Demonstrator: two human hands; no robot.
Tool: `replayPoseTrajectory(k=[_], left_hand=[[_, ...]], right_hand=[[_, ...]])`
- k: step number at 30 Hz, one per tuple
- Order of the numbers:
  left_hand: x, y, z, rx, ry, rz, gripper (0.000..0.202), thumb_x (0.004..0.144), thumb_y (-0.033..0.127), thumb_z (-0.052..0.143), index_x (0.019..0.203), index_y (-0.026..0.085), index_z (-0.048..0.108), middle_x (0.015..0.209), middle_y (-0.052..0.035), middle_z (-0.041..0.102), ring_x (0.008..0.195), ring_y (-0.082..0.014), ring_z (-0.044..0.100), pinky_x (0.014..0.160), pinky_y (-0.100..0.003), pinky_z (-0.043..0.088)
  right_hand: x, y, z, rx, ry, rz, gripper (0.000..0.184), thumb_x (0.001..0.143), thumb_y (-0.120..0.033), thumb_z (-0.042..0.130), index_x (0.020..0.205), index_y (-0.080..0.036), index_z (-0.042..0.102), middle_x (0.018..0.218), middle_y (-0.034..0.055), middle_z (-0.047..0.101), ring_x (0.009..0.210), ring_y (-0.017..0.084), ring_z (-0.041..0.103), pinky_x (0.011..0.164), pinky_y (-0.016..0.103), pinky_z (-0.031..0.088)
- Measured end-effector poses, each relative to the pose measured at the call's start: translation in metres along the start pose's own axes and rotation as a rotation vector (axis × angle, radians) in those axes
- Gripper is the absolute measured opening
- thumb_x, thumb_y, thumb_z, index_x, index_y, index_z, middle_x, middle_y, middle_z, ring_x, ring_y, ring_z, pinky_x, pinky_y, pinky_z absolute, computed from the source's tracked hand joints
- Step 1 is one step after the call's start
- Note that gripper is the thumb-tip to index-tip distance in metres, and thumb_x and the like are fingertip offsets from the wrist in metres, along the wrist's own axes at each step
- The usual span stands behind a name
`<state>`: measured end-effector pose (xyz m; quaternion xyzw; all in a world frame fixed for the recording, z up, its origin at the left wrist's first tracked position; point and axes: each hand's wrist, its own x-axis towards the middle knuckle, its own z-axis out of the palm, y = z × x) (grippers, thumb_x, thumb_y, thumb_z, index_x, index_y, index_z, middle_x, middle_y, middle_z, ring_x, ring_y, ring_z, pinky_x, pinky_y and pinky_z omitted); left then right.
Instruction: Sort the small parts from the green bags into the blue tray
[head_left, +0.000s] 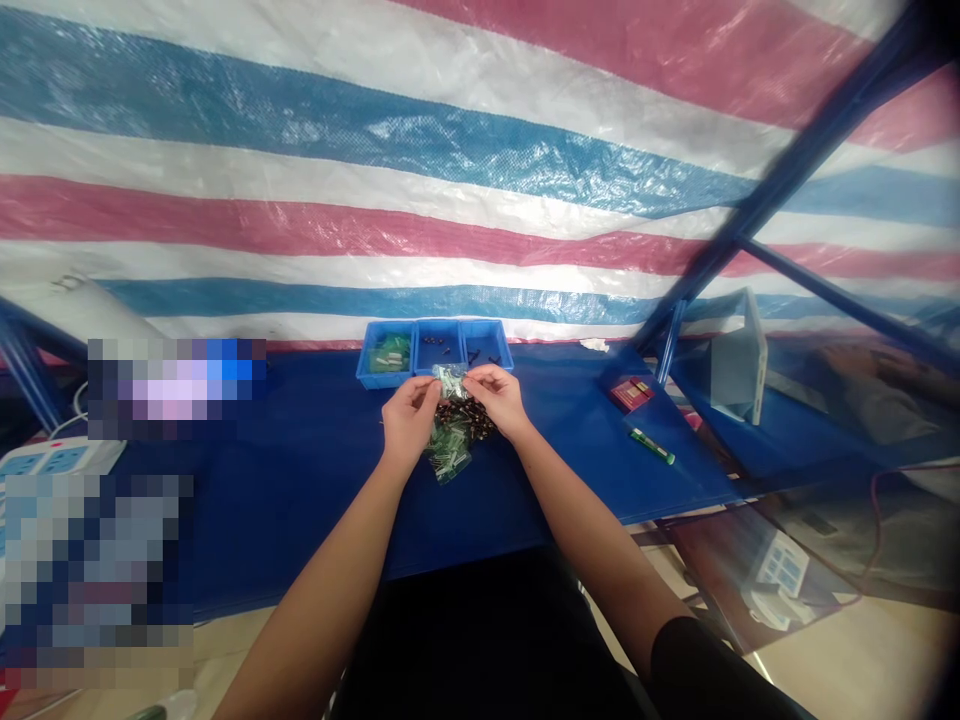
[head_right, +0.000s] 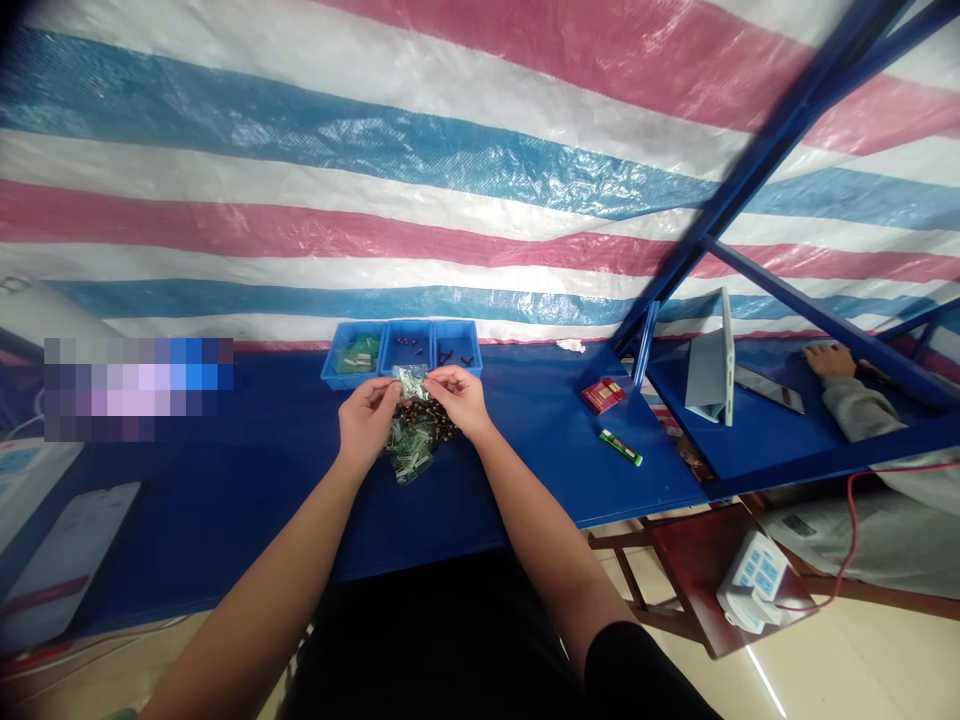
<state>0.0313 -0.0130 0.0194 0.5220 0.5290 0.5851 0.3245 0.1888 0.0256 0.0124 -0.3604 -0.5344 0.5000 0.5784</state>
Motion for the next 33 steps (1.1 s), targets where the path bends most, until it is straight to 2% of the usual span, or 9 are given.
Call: replayPoseTrajectory(k=[10, 14, 17, 23, 28, 31, 33], left_hand=[[-0.0005, -0.0012, -0.0036, 0.152, 0.015, 0.026, 0.028, 0.086, 0.046, 0.060, 0.091, 0.020, 0.068, 0.070, -0.0009, 0.068, 0.066, -0.0161, 0.065, 0.063, -0.026, 0.049], [-0.0002, -0.0003, -0.0042, 0.207, 0.025, 0.031, 0.029, 0.086, 0.047, 0.060, 0.091, 0.020, 0.069, 0.060, 0.0018, 0.063, 0.058, -0.0146, 0.060, 0.060, -0.026, 0.046], [0.0001, 0.0000, -0.0050, 0.221, 0.010, 0.031, 0.030, 0.087, 0.048, 0.059, 0.092, 0.021, 0.069, 0.055, 0.0032, 0.060, 0.053, -0.0139, 0.057, 0.058, -0.025, 0.044], [0.0000, 0.0000, -0.0049, 0.218, 0.020, 0.030, 0.030, 0.086, 0.049, 0.061, 0.093, 0.021, 0.069, 0.050, 0.0041, 0.057, 0.048, -0.0136, 0.056, 0.055, -0.026, 0.044], [-0.0001, -0.0013, -0.0018, 0.096, -0.005, 0.002, 0.031, 0.085, 0.048, 0.063, 0.098, 0.020, 0.067, 0.065, -0.0003, 0.067, 0.054, -0.0150, 0.063, 0.057, -0.027, 0.050], [0.0000, -0.0017, -0.0010, 0.027, -0.025, -0.008, 0.033, 0.085, 0.047, 0.062, 0.101, 0.019, 0.065, 0.085, -0.0054, 0.073, 0.064, -0.0166, 0.068, 0.062, -0.028, 0.053], [0.0000, -0.0016, -0.0013, -0.001, -0.038, -0.002, 0.033, 0.086, 0.047, 0.060, 0.103, 0.018, 0.065, 0.093, -0.0069, 0.073, 0.070, -0.0173, 0.070, 0.064, -0.028, 0.054]], right_hand=[[-0.0004, 0.0014, 0.0016, 0.019, -0.006, -0.004, 0.034, 0.067, -0.042, 0.080, 0.091, -0.021, 0.069, 0.076, 0.0000, 0.066, 0.069, 0.014, 0.060, 0.067, 0.029, 0.050], [0.0011, 0.0020, 0.0016, 0.095, -0.003, 0.001, 0.041, 0.064, -0.038, 0.083, 0.098, -0.023, 0.066, 0.077, -0.0020, 0.067, 0.068, 0.012, 0.060, 0.069, 0.028, 0.050], [0.0015, 0.0028, 0.0015, 0.075, -0.013, 0.038, 0.045, 0.064, -0.041, 0.082, 0.102, -0.022, 0.067, 0.079, -0.0011, 0.067, 0.067, 0.012, 0.059, 0.067, 0.028, 0.050], [0.0008, 0.0056, 0.0010, 0.013, 0.020, 0.051, 0.033, 0.065, -0.043, 0.080, 0.087, -0.021, 0.072, 0.071, -0.0003, 0.065, 0.062, 0.013, 0.055, 0.062, 0.029, 0.048], [0.0004, 0.0052, -0.0006, -0.084, 0.046, -0.041, 0.026, 0.070, -0.045, 0.077, 0.083, -0.022, 0.072, 0.072, -0.0006, 0.063, 0.064, 0.013, 0.055, 0.065, 0.029, 0.048], [0.0004, 0.0056, -0.0004, -0.041, 0.014, 0.009, 0.030, 0.070, -0.047, 0.077, 0.086, -0.022, 0.071, 0.068, -0.0010, 0.064, 0.061, 0.014, 0.058, 0.062, 0.029, 0.049], [0.0001, 0.0056, -0.0002, -0.014, -0.026, 0.037, 0.032, 0.071, -0.048, 0.076, 0.089, -0.022, 0.071, 0.072, 0.0010, 0.068, 0.063, 0.015, 0.061, 0.061, 0.029, 0.049]])
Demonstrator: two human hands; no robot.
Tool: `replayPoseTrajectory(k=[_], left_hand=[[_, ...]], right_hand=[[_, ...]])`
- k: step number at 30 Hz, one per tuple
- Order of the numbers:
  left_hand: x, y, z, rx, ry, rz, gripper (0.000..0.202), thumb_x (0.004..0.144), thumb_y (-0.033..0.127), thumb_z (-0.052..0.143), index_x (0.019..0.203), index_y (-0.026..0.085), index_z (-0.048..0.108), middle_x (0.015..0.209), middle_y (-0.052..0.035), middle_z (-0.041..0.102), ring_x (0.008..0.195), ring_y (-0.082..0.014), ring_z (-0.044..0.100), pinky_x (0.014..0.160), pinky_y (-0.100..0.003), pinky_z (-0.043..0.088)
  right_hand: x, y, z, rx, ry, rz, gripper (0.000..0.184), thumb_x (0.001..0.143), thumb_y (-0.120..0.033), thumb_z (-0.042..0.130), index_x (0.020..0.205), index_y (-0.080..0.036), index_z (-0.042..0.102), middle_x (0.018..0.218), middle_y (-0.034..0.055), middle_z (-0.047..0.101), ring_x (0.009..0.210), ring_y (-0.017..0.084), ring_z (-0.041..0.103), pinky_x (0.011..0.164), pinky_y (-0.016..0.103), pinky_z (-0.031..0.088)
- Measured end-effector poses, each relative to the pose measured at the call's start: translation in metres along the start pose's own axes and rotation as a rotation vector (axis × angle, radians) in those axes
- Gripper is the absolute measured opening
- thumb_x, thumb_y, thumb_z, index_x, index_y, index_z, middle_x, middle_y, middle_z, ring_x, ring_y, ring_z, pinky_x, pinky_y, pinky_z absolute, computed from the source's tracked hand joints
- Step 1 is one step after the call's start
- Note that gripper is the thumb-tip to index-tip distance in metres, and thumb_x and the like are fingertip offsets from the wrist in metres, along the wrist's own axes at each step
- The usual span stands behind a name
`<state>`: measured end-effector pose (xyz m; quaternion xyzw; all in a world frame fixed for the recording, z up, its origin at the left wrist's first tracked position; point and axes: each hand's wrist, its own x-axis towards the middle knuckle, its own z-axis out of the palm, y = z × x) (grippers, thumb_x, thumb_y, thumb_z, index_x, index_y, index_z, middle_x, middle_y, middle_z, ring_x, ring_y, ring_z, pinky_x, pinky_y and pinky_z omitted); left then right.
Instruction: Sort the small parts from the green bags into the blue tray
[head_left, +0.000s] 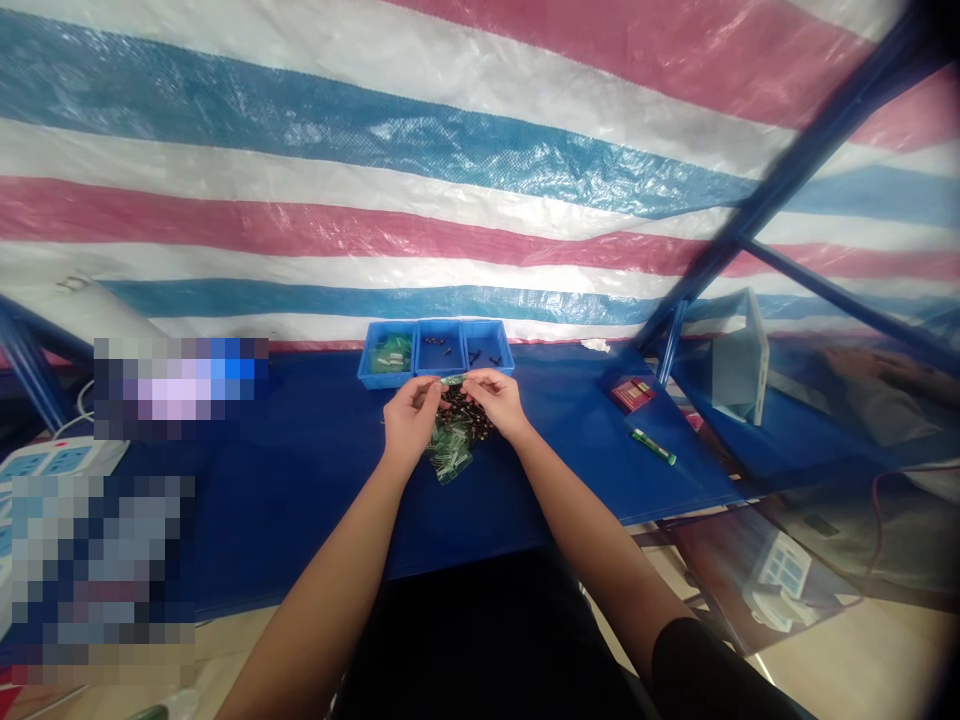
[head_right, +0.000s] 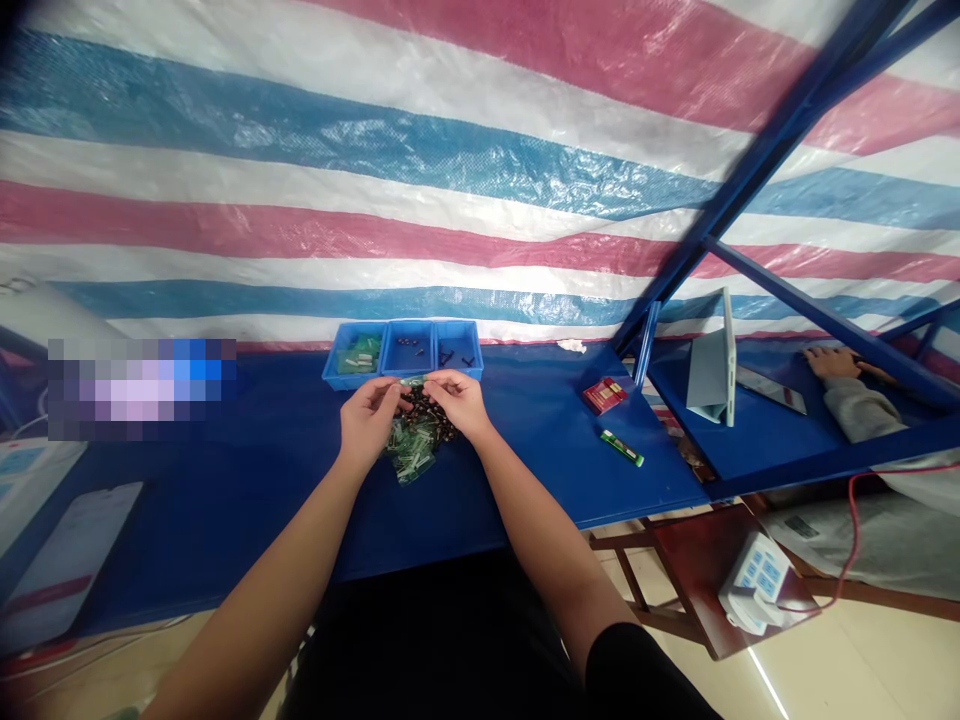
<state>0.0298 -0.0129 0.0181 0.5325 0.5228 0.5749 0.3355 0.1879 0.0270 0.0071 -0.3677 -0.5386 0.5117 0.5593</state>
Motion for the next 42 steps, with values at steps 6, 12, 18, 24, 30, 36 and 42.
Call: replayPoseTrajectory(k=[6, 12, 18, 24, 30, 36, 42], left_hand=[[-0.0011, 0.0029, -0.0006, -0.017, -0.014, 0.022, 0.034, 0.088, 0.045, 0.058, 0.108, 0.019, 0.065, 0.095, -0.0070, 0.071, 0.079, -0.0198, 0.072, 0.067, -0.028, 0.054], [-0.0010, 0.0032, 0.0000, -0.029, -0.015, 0.053, 0.034, 0.090, 0.047, 0.053, 0.104, 0.019, 0.067, 0.094, -0.0069, 0.071, 0.085, -0.0219, 0.071, 0.069, -0.029, 0.054], [-0.0003, -0.0009, -0.0015, 0.056, 0.019, 0.061, 0.029, 0.084, 0.042, 0.063, 0.102, 0.020, 0.069, 0.095, -0.0063, 0.071, 0.080, -0.0187, 0.067, 0.072, -0.029, 0.053], [-0.0010, 0.0019, -0.0020, 0.082, -0.017, 0.106, 0.023, 0.084, 0.038, 0.063, 0.097, 0.021, 0.072, 0.092, -0.0044, 0.071, 0.073, -0.0160, 0.064, 0.067, -0.027, 0.050], [-0.0027, 0.0031, -0.0009, 0.085, -0.112, 0.109, 0.026, 0.083, 0.040, 0.065, 0.098, 0.021, 0.074, 0.091, -0.0052, 0.073, 0.067, -0.0158, 0.063, 0.061, -0.027, 0.051], [-0.0024, 0.0015, -0.0003, 0.142, -0.086, 0.170, 0.027, 0.084, 0.041, 0.065, 0.098, 0.021, 0.076, 0.098, -0.0065, 0.074, 0.076, -0.0177, 0.067, 0.067, -0.029, 0.055], [-0.0027, 0.0027, -0.0035, 0.206, -0.018, 0.223, 0.035, 0.088, 0.042, 0.060, 0.115, 0.023, 0.072, 0.116, -0.0074, 0.071, 0.087, -0.0198, 0.070, 0.067, -0.028, 0.058]], right_hand=[[-0.0017, -0.0034, -0.0006, -0.008, -0.001, 0.000, 0.033, 0.073, -0.046, 0.075, 0.095, -0.022, 0.074, 0.080, 0.0026, 0.071, 0.070, 0.016, 0.063, 0.064, 0.029, 0.049], [-0.0013, -0.0040, -0.0015, 0.013, 0.003, 0.012, 0.033, 0.072, -0.045, 0.075, 0.096, -0.023, 0.075, 0.078, 0.0020, 0.071, 0.069, 0.016, 0.062, 0.064, 0.029, 0.049], [-0.0010, -0.0035, -0.0032, -0.024, -0.006, 0.019, 0.026, 0.078, -0.044, 0.068, 0.094, -0.025, 0.077, 0.076, 0.0003, 0.070, 0.060, 0.013, 0.055, 0.062, 0.028, 0.047], [-0.0012, -0.0028, -0.0044, -0.033, -0.008, 0.002, 0.028, 0.078, -0.046, 0.068, 0.095, -0.026, 0.078, 0.083, 0.0009, 0.071, 0.062, 0.013, 0.055, 0.063, 0.028, 0.047], [-0.0014, -0.0056, -0.0053, -0.019, -0.038, 0.012, 0.028, 0.081, -0.047, 0.066, 0.094, -0.026, 0.078, 0.091, 0.0013, 0.073, 0.065, 0.014, 0.057, 0.067, 0.029, 0.048], [-0.0015, -0.0056, -0.0027, 0.038, -0.063, -0.039, 0.040, 0.080, -0.047, 0.068, 0.115, -0.027, 0.069, 0.108, 0.0037, 0.072, 0.089, 0.019, 0.063, 0.072, 0.029, 0.050], [0.0016, 0.0006, -0.0044, 0.005, -0.014, -0.022, 0.040, 0.079, -0.047, 0.070, 0.112, -0.025, 0.069, 0.084, 0.0013, 0.068, 0.069, 0.013, 0.058, 0.059, 0.026, 0.045]])
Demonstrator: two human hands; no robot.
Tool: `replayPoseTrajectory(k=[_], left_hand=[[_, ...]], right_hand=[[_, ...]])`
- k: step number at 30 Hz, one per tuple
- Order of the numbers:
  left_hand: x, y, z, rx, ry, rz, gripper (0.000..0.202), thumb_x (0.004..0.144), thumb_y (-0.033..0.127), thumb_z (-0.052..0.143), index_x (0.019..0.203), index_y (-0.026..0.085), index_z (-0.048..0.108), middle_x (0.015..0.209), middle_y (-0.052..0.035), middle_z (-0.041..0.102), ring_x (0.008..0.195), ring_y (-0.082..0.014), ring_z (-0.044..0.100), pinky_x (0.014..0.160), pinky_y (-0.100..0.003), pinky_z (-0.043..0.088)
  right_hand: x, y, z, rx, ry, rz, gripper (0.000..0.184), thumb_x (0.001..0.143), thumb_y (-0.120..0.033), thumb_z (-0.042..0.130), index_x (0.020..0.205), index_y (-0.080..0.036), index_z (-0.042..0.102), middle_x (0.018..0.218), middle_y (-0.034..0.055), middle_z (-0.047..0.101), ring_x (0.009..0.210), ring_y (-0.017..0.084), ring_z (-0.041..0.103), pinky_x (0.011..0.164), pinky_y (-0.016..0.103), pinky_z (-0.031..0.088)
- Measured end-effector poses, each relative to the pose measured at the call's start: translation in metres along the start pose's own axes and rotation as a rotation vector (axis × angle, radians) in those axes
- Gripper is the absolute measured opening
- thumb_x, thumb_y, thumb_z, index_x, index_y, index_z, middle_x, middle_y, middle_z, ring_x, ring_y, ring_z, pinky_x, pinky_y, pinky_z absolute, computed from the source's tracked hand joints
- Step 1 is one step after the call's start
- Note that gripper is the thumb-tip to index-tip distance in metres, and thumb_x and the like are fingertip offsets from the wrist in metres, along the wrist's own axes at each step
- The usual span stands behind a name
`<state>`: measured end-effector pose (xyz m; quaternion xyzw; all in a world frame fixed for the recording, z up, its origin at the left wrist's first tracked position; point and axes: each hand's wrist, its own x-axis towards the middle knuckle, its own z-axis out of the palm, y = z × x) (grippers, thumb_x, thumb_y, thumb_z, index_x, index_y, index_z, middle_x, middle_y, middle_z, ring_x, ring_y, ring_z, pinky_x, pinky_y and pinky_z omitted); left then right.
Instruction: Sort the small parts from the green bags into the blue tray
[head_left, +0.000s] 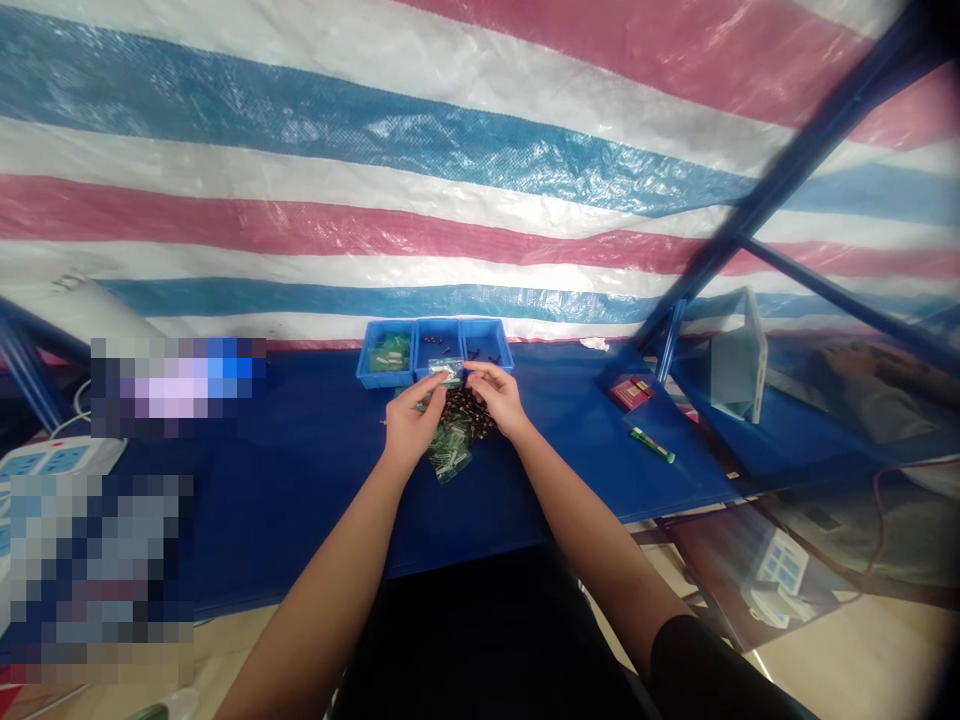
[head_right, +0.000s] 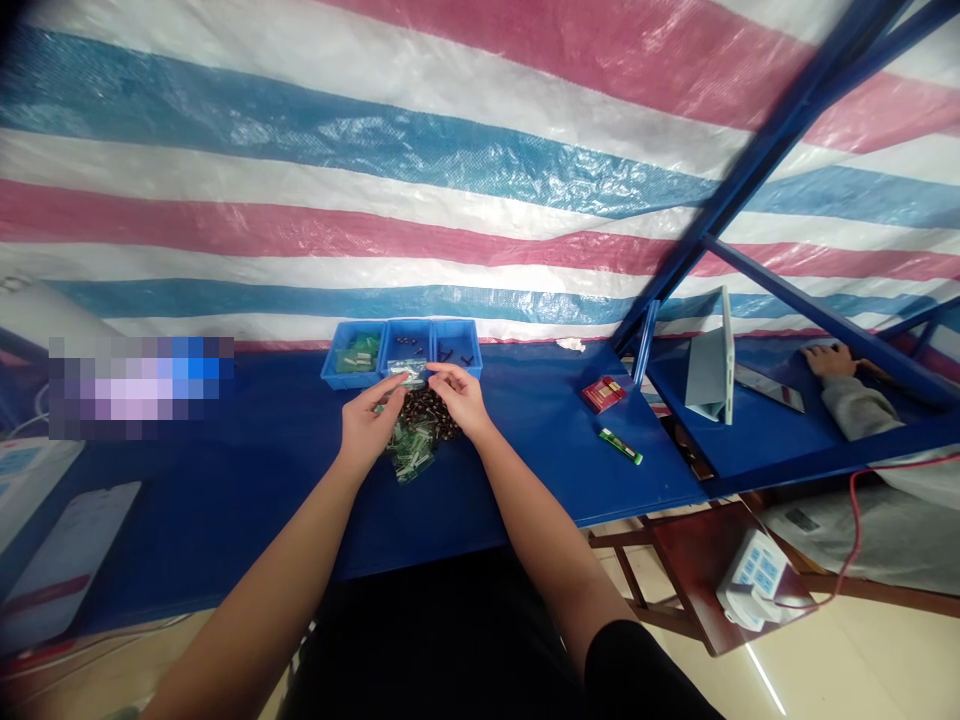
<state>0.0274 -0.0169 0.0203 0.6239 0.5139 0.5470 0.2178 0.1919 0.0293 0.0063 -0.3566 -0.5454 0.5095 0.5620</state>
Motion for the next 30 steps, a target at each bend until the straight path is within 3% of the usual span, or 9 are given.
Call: replayPoseTrajectory(k=[3, 8, 12, 15, 18, 21, 26, 30], left_hand=[[-0.0009, -0.0011, 0.0003, 0.024, -0.038, 0.027, 0.032, 0.088, 0.041, 0.059, 0.112, 0.023, 0.073, 0.116, -0.0071, 0.071, 0.081, -0.0186, 0.070, 0.064, -0.028, 0.057], [-0.0014, -0.0016, 0.0015, 0.014, -0.070, 0.042, 0.030, 0.088, 0.038, 0.059, 0.108, 0.022, 0.075, 0.114, -0.0082, 0.072, 0.077, -0.0181, 0.069, 0.064, -0.029, 0.057], [-0.0005, 0.0018, 0.0008, 0.035, -0.055, 0.077, 0.025, 0.089, 0.035, 0.058, 0.101, 0.022, 0.075, 0.121, -0.0083, 0.068, 0.078, -0.0163, 0.068, 0.069, -0.029, 0.057], [0.0001, 0.0040, -0.0003, 0.051, -0.002, 0.017, 0.023, 0.089, 0.034, 0.057, 0.098, 0.021, 0.074, 0.123, -0.0083, 0.067, 0.073, -0.0143, 0.067, 0.062, -0.025, 0.054], [0.0004, 0.0043, -0.0013, 0.044, 0.059, -0.047, 0.025, 0.091, 0.035, 0.053, 0.098, 0.019, 0.072, 0.121, -0.0086, 0.068, 0.081, -0.0165, 0.068, 0.064, -0.025, 0.054], [0.0009, 0.0025, -0.0012, 0.029, 0.092, -0.098, 0.029, 0.091, 0.039, 0.053, 0.098, 0.018, 0.071, 0.109, -0.0076, 0.072, 0.089, -0.0191, 0.068, 0.073, -0.027, 0.054], [0.0021, -0.0015, 0.0025, -0.145, 0.032, -0.225, 0.037, 0.093, 0.047, 0.049, 0.090, 0.017, 0.070, 0.085, -0.0065, 0.073, 0.075, -0.0181, 0.067, 0.066, -0.027, 0.053], [0.0014, -0.0008, 0.0048, -0.198, -0.041, -0.227, 0.030, 0.088, 0.045, 0.058, 0.091, 0.017, 0.068, 0.076, -0.0045, 0.071, 0.071, -0.0168, 0.066, 0.065, -0.026, 0.051]], right_hand=[[0.0004, -0.0002, -0.0005, -0.021, 0.013, 0.034, 0.040, 0.079, -0.048, 0.070, 0.111, -0.024, 0.070, 0.068, -0.0015, 0.062, 0.059, 0.011, 0.052, 0.054, 0.025, 0.042], [0.0003, -0.0005, 0.0013, 0.026, 0.019, 0.110, 0.037, 0.073, -0.049, 0.074, 0.096, -0.020, 0.073, 0.067, 0.0005, 0.068, 0.059, 0.013, 0.058, 0.053, 0.025, 0.043], [-0.0003, -0.0002, 0.0024, 0.050, 0.004, 0.067, 0.032, 0.075, -0.046, 0.073, 0.094, -0.020, 0.072, 0.078, 0.0032, 0.073, 0.068, 0.016, 0.064, 0.059, 0.027, 0.047], [-0.0004, 0.0007, 0.0020, 0.067, 0.012, 0.011, 0.030, 0.078, -0.041, 0.071, 0.100, -0.022, 0.072, 0.091, 0.0048, 0.075, 0.078, 0.018, 0.068, 0.062, 0.027, 0.048], [-0.0003, 0.0028, 0.0010, 0.048, 0.015, -0.021, 0.026, 0.079, -0.038, 0.070, 0.100, -0.023, 0.072, 0.094, 0.0047, 0.074, 0.084, 0.019, 0.069, 0.063, 0.027, 0.049], [-0.0011, 0.0031, 0.0002, 0.011, 0.007, -0.051, 0.023, 0.081, -0.037, 0.066, 0.097, -0.022, 0.072, 0.091, 0.0042, 0.074, 0.084, 0.019, 0.068, 0.065, 0.028, 0.050], [-0.0028, -0.0019, -0.0005, -0.089, 0.023, -0.083, 0.019, 0.083, -0.037, 0.063, 0.089, -0.022, 0.073, 0.077, 0.0012, 0.071, 0.067, 0.016, 0.062, 0.067, 0.030, 0.051], [-0.0029, -0.0025, 0.0001, -0.087, -0.020, -0.108, 0.019, 0.083, -0.037, 0.064, 0.087, -0.022, 0.074, 0.087, 0.0031, 0.073, 0.077, 0.018, 0.066, 0.074, 0.032, 0.053]])
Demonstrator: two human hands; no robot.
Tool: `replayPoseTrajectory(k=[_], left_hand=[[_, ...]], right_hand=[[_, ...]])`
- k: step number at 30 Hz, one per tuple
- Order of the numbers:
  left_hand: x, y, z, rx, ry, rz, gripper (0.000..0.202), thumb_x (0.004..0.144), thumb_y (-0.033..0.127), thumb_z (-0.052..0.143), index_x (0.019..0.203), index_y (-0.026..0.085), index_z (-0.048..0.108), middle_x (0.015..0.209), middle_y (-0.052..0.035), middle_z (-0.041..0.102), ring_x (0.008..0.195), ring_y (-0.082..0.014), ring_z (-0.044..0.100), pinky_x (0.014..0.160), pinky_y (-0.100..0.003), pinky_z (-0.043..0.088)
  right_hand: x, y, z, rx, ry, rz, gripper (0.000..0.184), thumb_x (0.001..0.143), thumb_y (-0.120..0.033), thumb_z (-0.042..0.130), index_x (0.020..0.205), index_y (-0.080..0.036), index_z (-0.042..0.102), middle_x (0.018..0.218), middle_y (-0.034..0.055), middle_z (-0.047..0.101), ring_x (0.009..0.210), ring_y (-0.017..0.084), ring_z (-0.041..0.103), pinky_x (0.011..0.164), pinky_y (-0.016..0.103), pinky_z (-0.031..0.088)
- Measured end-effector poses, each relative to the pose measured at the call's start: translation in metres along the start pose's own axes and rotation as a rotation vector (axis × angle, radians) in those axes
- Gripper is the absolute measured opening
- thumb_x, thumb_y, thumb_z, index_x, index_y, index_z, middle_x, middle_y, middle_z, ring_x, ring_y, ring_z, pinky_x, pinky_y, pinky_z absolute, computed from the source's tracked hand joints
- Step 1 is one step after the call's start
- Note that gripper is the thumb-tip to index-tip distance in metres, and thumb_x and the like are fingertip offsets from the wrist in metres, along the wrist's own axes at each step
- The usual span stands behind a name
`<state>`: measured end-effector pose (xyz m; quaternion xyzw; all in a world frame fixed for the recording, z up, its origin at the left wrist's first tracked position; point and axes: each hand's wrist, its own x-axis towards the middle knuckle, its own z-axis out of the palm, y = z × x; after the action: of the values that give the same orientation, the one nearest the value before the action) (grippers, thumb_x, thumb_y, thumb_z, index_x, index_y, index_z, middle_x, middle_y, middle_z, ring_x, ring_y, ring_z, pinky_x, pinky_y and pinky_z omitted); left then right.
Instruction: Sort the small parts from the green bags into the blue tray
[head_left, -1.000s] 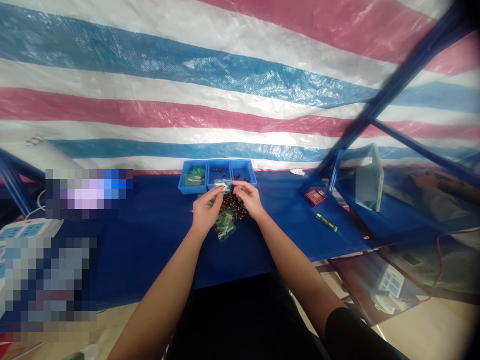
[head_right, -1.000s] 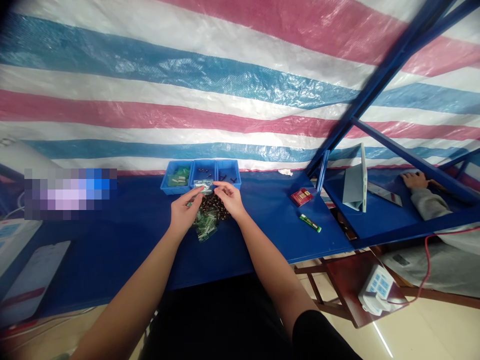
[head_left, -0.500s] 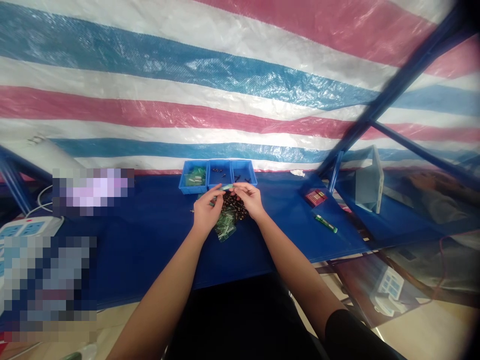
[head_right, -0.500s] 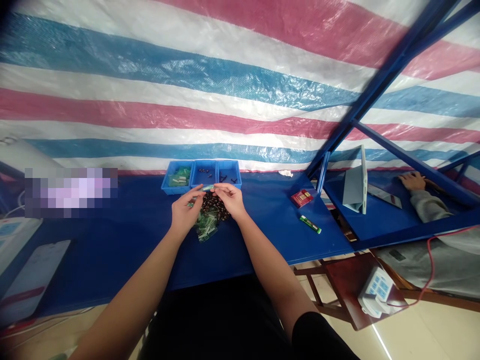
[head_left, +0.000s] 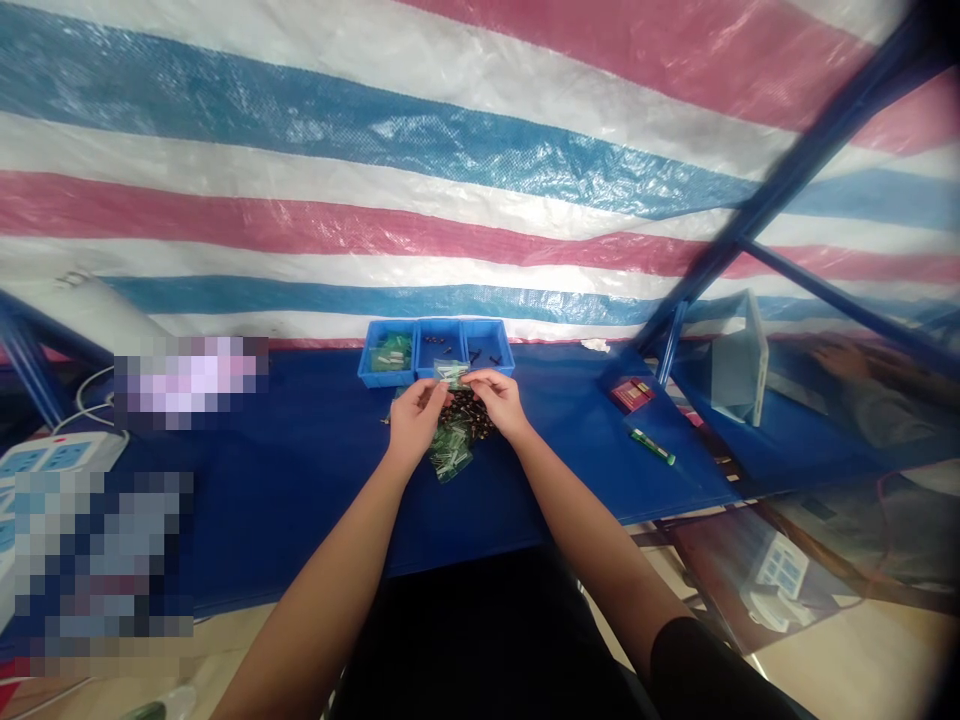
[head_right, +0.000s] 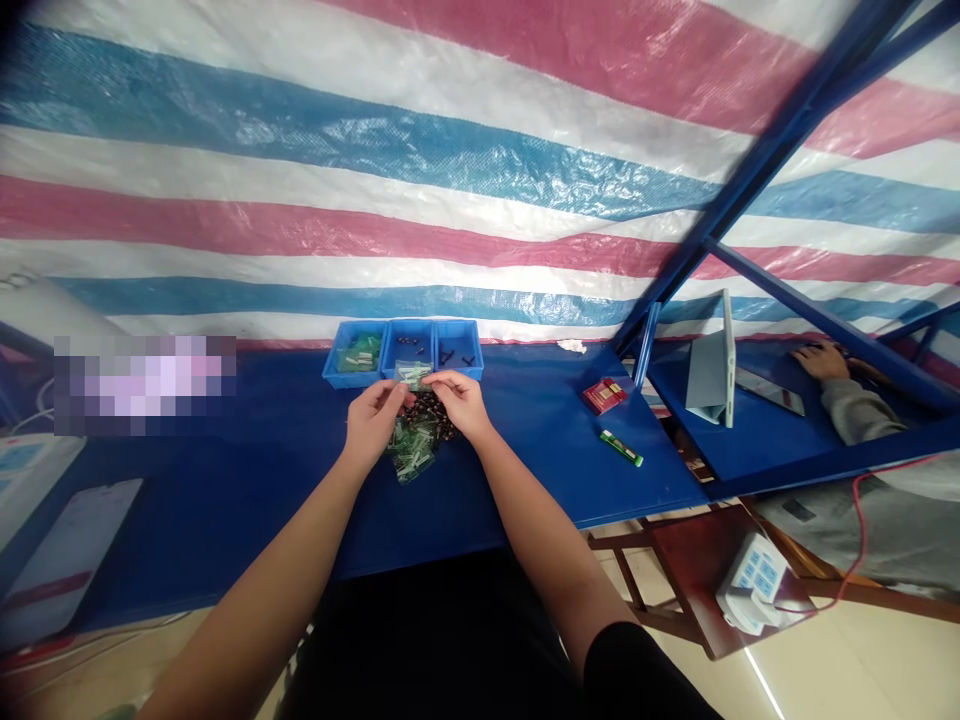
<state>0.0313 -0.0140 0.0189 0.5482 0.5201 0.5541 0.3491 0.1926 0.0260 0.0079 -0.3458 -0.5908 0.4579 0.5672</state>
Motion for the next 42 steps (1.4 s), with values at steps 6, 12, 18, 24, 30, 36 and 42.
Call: replayPoseTrajectory(k=[6, 12, 18, 24, 30, 36, 42], left_hand=[[0.001, 0.005, -0.002, -0.021, 0.153, 0.039, 0.027, 0.088, 0.043, 0.059, 0.091, 0.017, 0.067, 0.068, -0.0012, 0.065, 0.061, -0.0123, 0.060, 0.060, -0.023, 0.049], [0.011, 0.004, -0.008, -0.106, 0.368, 0.067, 0.029, 0.089, 0.044, 0.057, 0.091, 0.016, 0.064, 0.074, -0.0025, 0.065, 0.059, -0.0111, 0.060, 0.057, -0.023, 0.049], [0.019, -0.002, -0.021, 0.069, 0.511, 0.039, 0.035, 0.094, 0.048, 0.046, 0.097, 0.016, 0.062, 0.079, -0.0042, 0.066, 0.063, -0.0129, 0.062, 0.058, -0.024, 0.049], [0.025, -0.007, -0.038, 0.508, 0.425, 0.074, 0.033, 0.092, 0.045, 0.050, 0.089, 0.019, 0.069, 0.078, -0.0037, 0.070, 0.072, -0.0175, 0.064, 0.075, -0.029, 0.048], [0.037, -0.017, -0.044, 0.565, 0.450, 0.067, 0.034, 0.092, 0.045, 0.050, 0.090, 0.018, 0.071, 0.074, -0.0042, 0.069, 0.069, -0.0183, 0.062, 0.073, -0.029, 0.046], [0.043, -0.027, -0.043, 0.588, 0.299, 0.015, 0.034, 0.088, 0.049, 0.054, 0.091, 0.021, 0.074, 0.069, -0.0030, 0.069, 0.067, -0.0196, 0.062, 0.071, -0.030, 0.046], [0.038, -0.023, -0.044, 0.593, 0.311, 0.013, 0.034, 0.086, 0.041, 0.056, 0.112, 0.023, 0.069, 0.069, -0.0026, 0.068, 0.070, -0.0217, 0.064, 0.074, -0.032, 0.046]], right_hand=[[-0.001, 0.003, 0.001, 0.025, -0.049, -0.010, 0.021, 0.085, -0.040, 0.063, 0.087, -0.023, 0.075, 0.100, 0.0052, 0.074, 0.090, 0.020, 0.067, 0.075, 0.032, 0.053], [-0.002, 0.001, 0.003, 0.005, -0.065, 0.061, 0.024, 0.085, -0.043, 0.063, 0.089, -0.021, 0.073, 0.086, 0.0048, 0.074, 0.075, 0.017, 0.066, 0.072, 0.031, 0.053], [-0.002, -0.001, 0.005, 0.017, -0.085, 0.089, 0.027, 0.082, -0.046, 0.063, 0.088, -0.021, 0.072, 0.080, 0.0040, 0.072, 0.070, 0.016, 0.064, 0.071, 0.032, 0.053], [-0.002, -0.003, 0.006, 0.012, -0.092, 0.091, 0.027, 0.083, -0.045, 0.063, 0.088, -0.021, 0.072, 0.077, 0.0039, 0.071, 0.070, 0.016, 0.064, 0.071, 0.031, 0.053], [-0.002, 0.003, 0.007, -0.027, -0.105, 0.094, 0.025, 0.084, -0.042, 0.061, 0.091, -0.021, 0.072, 0.077, 0.0034, 0.071, 0.070, 0.015, 0.065, 0.071, 0.031, 0.052], [-0.004, 0.013, 0.001, -0.271, -0.137, 0.036, 0.023, 0.089, -0.031, 0.053, 0.099, -0.021, 0.071, 0.084, 0.0036, 0.072, 0.070, 0.015, 0.064, 0.068, 0.028, 0.050], [-0.003, 0.009, -0.004, -0.671, -0.197, -0.147, 0.022, 0.087, -0.018, 0.054, 0.098, -0.022, 0.073, 0.088, 0.0045, 0.071, 0.086, 0.020, 0.059, 0.080, 0.033, 0.048]])
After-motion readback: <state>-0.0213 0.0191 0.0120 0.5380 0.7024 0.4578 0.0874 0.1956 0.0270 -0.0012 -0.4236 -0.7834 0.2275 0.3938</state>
